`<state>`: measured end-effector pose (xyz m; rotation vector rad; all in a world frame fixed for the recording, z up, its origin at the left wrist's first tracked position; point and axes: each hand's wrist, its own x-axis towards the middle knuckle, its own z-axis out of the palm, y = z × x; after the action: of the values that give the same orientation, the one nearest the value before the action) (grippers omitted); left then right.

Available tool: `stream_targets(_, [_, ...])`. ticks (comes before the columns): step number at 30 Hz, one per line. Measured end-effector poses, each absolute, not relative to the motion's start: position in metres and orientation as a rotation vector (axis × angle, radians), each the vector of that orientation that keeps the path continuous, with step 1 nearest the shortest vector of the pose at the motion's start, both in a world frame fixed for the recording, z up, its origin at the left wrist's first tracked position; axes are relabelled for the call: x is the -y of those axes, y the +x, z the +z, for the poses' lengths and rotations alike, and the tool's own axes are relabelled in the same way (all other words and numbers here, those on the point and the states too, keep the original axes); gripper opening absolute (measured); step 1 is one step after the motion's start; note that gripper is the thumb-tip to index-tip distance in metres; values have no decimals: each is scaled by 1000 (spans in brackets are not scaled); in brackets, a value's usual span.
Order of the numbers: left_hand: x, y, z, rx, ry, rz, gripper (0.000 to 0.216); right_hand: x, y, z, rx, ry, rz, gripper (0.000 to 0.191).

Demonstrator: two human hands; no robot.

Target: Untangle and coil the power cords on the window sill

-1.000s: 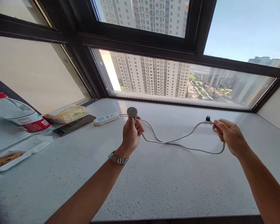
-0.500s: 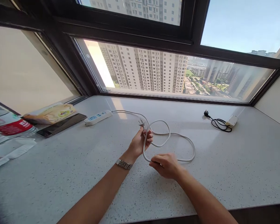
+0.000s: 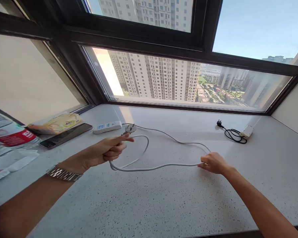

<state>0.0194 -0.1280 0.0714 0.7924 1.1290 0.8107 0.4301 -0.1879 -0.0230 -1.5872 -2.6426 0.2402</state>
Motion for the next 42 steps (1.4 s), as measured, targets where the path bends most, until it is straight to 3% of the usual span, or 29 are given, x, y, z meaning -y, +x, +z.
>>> stream_targets(3, [130, -11, 91, -1233, 815, 789, 33, 181, 456, -12, 2530, -1699, 265, 50])
stream_targets(6, [133, -23, 100, -1177, 751, 1127, 49, 181, 462, -4, 2227, -1796, 648, 57])
stream_targets(10, [141, 15, 82, -797, 848, 1780, 56, 185, 420, 10, 1528, -1612, 1249, 49])
stream_targets(14, [155, 86, 42, -633, 982, 1670, 64, 187, 352, 22, 970, -1099, 1408, 35])
stream_targets(18, [171, 134, 14, -552, 1015, 1283, 69, 188, 301, 16, 859, -906, 1264, 36])
stream_targets(21, [179, 151, 5, -494, 966, 1097, 69, 192, 278, -3, 1135, -1011, 1017, 48])
stream_targets(25, [183, 156, -3, -571, 891, 1089, 70, 203, 265, -29, 1713, -1310, 467, 58])
stream_targets(28, [183, 156, -7, -718, 929, 1155, 56, 210, 260, -37, 1980, -1421, 234, 60])
stream_targets(31, [180, 156, -5, -780, 992, 1217, 42, 211, 258, -39, 2016, -1423, 204, 58])
stream_targets(36, [171, 113, 31, -581, 920, 1332, 51, 195, 294, -49, 2206, -1320, 333, 57])
stream_targets(38, [170, 76, 53, -625, 801, 1268, 54, 190, 324, -56, 2252, -1366, 307, 61])
stream_targets(42, [179, 10, 82, -796, 673, 1507, 57, 189, 378, -63, 2253, -1433, 236, 69])
